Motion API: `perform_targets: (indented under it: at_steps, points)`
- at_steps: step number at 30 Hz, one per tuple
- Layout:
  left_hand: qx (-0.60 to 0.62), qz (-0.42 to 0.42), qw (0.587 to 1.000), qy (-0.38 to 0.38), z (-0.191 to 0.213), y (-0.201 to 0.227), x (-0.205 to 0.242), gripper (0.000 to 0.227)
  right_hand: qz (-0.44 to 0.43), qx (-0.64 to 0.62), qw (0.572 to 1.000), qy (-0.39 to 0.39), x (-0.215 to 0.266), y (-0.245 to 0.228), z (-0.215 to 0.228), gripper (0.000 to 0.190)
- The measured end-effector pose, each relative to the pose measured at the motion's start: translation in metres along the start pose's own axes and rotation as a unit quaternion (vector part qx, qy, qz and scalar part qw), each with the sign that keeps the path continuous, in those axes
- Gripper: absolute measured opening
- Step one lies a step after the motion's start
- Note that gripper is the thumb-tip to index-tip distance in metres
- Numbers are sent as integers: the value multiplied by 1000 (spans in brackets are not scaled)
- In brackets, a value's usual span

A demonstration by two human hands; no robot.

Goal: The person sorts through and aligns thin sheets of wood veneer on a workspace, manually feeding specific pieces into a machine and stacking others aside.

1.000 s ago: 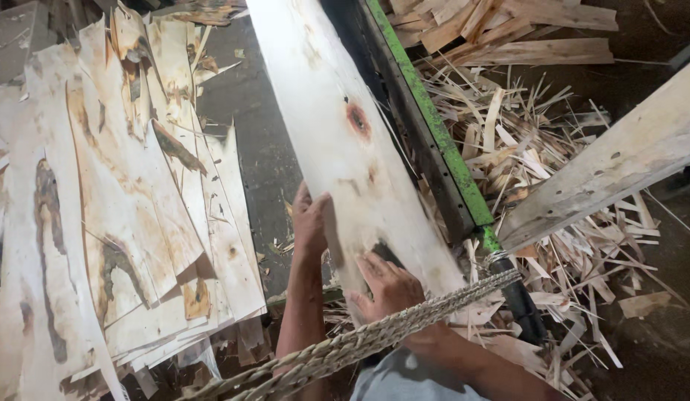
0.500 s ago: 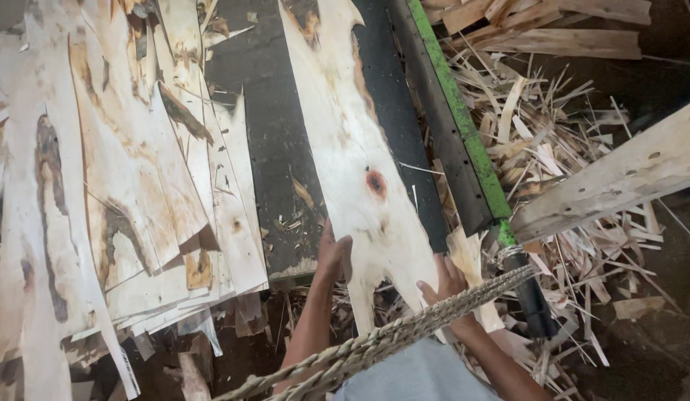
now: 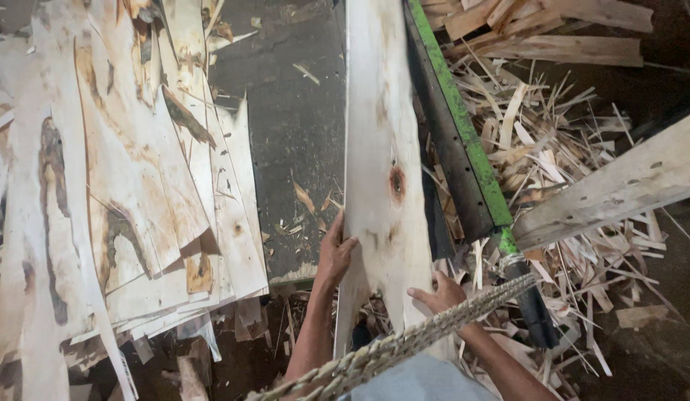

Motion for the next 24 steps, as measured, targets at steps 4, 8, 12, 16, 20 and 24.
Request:
perform_targets:
  at_steps: [4,8,12,16,20,24]
  points:
    - [-121,-32,992,-32,-14,45,14,76,-15,-141,990,2,18,-12,-13,90]
    - [-215,26,975,-54,-24,107,54,73,-34,-216,976,-7,16,-34,-10,69]
    - [-237,2,969,-72,-25,110,75,69,12,-278,960,36,27,-58,-5,57]
    - [-183,42,982,18,9,50,34,71,-38,-141,988,41,32,-84,3,61]
    - [-245,27,963,112,29,12,-12,61,-36,-187,979,73,40,-111,8,68]
    - [-254,104,955,111,46,25,-6,66,-14,-155,986,60,44,-124,10,70]
Point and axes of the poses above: each hand's wrist, its own x-axis away from the middle knuckle, its own z-axis out of the back of the hand, y = z × x, the point moved 5 cm from there along -x, towards the middle knuckle, and after that the axes turned 11 degrees about z, right-handed, at the moved point
